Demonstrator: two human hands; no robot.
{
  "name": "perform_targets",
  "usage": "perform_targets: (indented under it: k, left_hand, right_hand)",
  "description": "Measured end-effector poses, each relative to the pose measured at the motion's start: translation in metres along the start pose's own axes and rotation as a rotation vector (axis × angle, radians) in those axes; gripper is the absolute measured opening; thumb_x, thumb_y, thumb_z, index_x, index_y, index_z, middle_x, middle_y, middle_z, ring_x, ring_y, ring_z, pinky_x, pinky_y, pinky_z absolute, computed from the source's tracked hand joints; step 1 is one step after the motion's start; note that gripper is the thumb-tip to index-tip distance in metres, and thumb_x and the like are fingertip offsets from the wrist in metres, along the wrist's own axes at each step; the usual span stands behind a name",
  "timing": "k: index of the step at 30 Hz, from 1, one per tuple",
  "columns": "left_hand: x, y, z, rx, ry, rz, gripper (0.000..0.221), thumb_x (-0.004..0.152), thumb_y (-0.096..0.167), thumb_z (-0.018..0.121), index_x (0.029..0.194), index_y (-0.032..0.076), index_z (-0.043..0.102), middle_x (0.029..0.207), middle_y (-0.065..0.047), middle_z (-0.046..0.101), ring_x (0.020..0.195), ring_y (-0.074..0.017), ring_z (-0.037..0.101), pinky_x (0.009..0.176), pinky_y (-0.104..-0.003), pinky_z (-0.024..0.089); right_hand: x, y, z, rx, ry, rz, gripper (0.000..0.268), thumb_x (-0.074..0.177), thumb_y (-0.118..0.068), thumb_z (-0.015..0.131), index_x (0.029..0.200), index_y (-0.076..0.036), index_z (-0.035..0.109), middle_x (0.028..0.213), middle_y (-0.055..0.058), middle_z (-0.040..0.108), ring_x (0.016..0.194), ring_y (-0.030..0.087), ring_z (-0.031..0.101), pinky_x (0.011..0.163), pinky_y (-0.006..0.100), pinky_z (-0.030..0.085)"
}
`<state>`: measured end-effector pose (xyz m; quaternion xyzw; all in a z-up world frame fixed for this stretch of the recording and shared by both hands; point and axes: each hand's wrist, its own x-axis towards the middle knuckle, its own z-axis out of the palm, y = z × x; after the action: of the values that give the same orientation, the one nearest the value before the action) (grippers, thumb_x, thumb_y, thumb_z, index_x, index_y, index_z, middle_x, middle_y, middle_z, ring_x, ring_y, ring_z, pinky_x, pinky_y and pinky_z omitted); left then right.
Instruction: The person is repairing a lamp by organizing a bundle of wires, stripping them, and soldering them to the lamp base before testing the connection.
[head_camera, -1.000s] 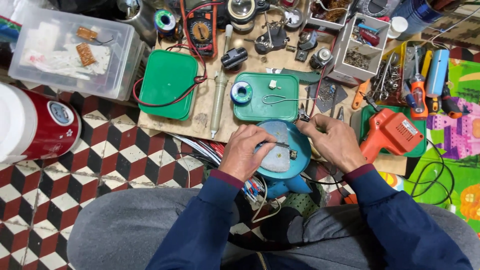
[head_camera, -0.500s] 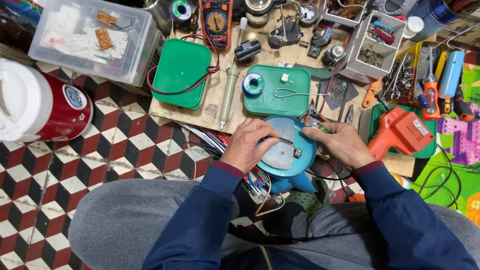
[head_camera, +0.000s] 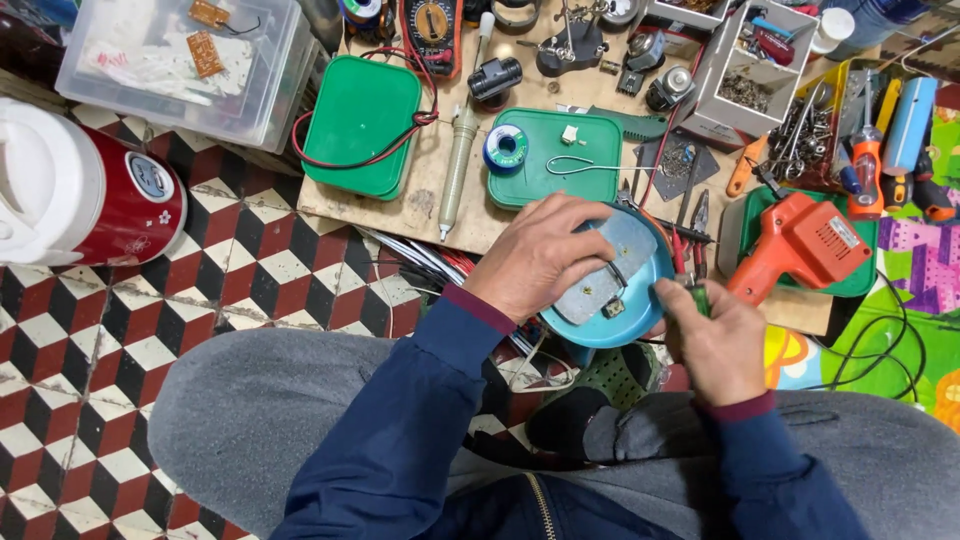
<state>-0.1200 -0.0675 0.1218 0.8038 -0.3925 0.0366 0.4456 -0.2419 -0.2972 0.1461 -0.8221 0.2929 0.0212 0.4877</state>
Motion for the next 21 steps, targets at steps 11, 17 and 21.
perform_targets:
  k: [11,17,21]
  left_hand:
    - [0.003,0.008,0.013,0.097,0.019,-0.039,0.009,0.102,0.023,0.085,0.108,0.027,0.078,0.165,-0.002,0.057,0.156,-0.0315,0.054,0.119,-0.049,0.050]
    - [-0.001,-0.002,0.012,0.000,0.011,-0.045,0.008,0.103,0.025,0.083,0.109,0.028,0.079,0.159,-0.002,0.064,0.152,-0.0301,0.057,0.124,-0.050,0.048]
    - [-0.002,-0.005,0.010,-0.121,-0.005,-0.073,0.011,0.104,0.022,0.082,0.114,0.026,0.080,0.160,-0.004,0.063,0.154,-0.0316,0.055,0.133,-0.055,0.042]
  right_hand:
    - [0.003,-0.008,-0.021,-0.175,0.058,-0.029,0.048,0.121,-0.053,0.059,0.129,-0.009,0.077,0.096,0.025,0.072,0.093,0.040,0.068,0.089,0.053,0.050]
    - [0.021,-0.045,-0.032,-0.059,-0.108,-0.213,0.029,0.121,-0.029,0.064,0.116,-0.006,0.080,0.063,0.016,0.067,0.048,0.022,0.059,0.052,0.037,0.051]
    - [0.042,-0.041,-0.021,-0.051,-0.202,-0.198,0.032,0.119,-0.033,0.065,0.115,-0.005,0.080,0.063,0.016,0.069,0.046,0.020,0.059,0.045,0.034,0.046]
